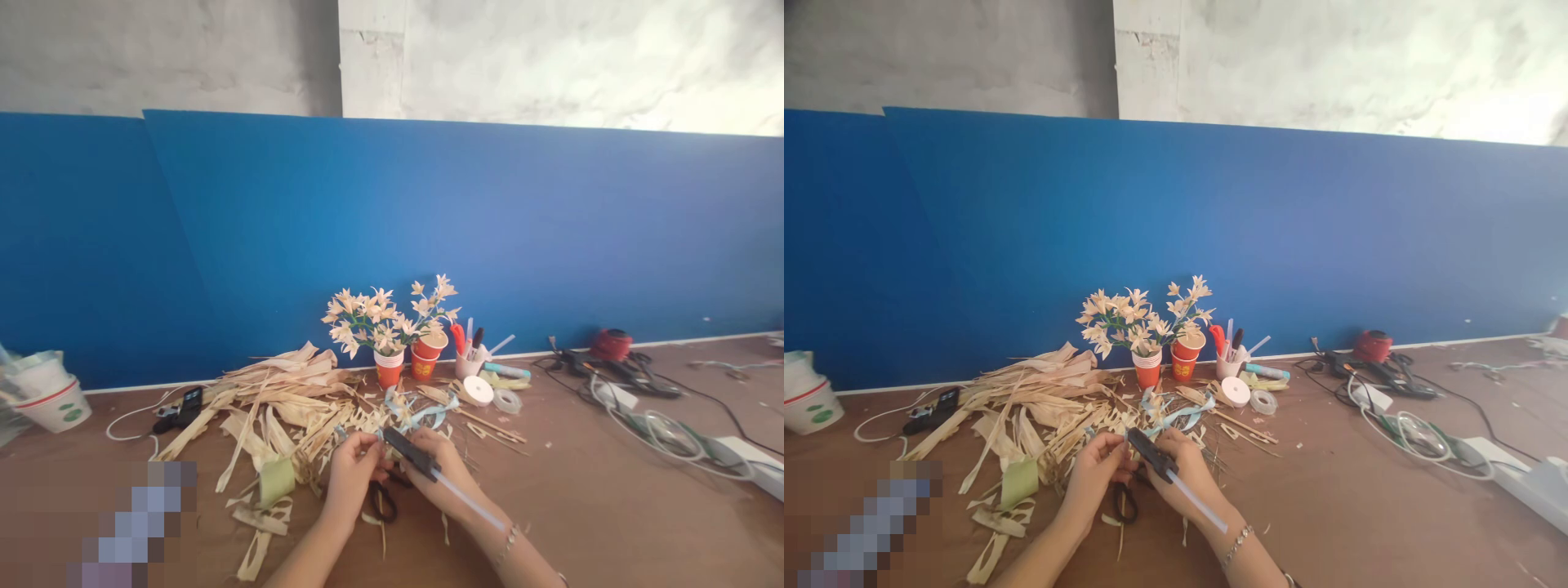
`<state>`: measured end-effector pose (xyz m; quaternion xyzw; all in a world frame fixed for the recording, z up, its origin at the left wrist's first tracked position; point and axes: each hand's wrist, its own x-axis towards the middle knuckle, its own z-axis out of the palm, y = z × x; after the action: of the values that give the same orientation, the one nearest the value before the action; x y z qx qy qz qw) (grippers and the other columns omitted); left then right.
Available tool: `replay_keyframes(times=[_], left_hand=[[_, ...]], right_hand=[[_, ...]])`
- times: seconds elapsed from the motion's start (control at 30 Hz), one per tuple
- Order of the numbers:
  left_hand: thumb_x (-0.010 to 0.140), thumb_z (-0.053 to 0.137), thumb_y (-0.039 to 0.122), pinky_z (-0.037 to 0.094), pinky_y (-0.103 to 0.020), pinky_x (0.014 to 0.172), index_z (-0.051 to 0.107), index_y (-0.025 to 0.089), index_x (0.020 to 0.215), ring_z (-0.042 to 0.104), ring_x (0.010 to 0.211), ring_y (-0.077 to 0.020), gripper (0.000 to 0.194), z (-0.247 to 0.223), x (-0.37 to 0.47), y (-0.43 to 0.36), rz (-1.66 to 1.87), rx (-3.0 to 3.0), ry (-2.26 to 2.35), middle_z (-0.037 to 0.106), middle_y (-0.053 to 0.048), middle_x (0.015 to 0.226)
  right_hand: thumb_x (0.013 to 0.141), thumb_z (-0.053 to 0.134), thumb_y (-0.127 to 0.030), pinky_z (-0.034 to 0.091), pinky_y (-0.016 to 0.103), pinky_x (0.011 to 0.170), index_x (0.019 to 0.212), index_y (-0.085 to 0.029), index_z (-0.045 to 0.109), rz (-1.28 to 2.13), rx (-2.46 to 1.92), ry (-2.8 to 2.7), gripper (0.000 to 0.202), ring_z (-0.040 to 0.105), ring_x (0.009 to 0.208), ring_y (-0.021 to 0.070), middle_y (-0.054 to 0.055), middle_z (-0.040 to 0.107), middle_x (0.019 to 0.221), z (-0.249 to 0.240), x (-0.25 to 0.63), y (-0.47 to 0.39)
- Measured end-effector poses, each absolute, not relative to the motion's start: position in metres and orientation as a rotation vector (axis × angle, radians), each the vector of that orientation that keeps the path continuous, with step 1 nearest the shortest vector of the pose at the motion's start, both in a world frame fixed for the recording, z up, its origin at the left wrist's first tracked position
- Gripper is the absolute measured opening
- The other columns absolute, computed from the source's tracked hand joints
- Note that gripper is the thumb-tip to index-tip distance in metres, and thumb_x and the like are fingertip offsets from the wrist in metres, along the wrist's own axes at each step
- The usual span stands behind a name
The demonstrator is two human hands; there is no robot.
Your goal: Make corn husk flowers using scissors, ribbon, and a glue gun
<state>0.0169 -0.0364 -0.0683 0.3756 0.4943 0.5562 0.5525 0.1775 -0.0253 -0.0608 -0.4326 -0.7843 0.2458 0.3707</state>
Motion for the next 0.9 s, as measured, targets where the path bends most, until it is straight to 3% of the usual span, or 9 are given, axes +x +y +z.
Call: replay_keyframes(times=[0.9], left_hand=[[0.059,0.071,0.038,0.047,-0.023,0.045,0.057,0.015,0.070,0.062,0.051,-0.0151,0.029,-0.0671,0.0172,-0.0375,1.324,0.895,1.179,0.060,0.003,0.058]], right_hand=[[0.069,0.054,-0.012,0.040,0.022,0.060,0.062,-0.016,0.055,0.621,-1.074,-2.007,0.009,0.053,0.065,0.0134,0.001,0.053,0.070,-0.0561,0.1771,-0.0292]])
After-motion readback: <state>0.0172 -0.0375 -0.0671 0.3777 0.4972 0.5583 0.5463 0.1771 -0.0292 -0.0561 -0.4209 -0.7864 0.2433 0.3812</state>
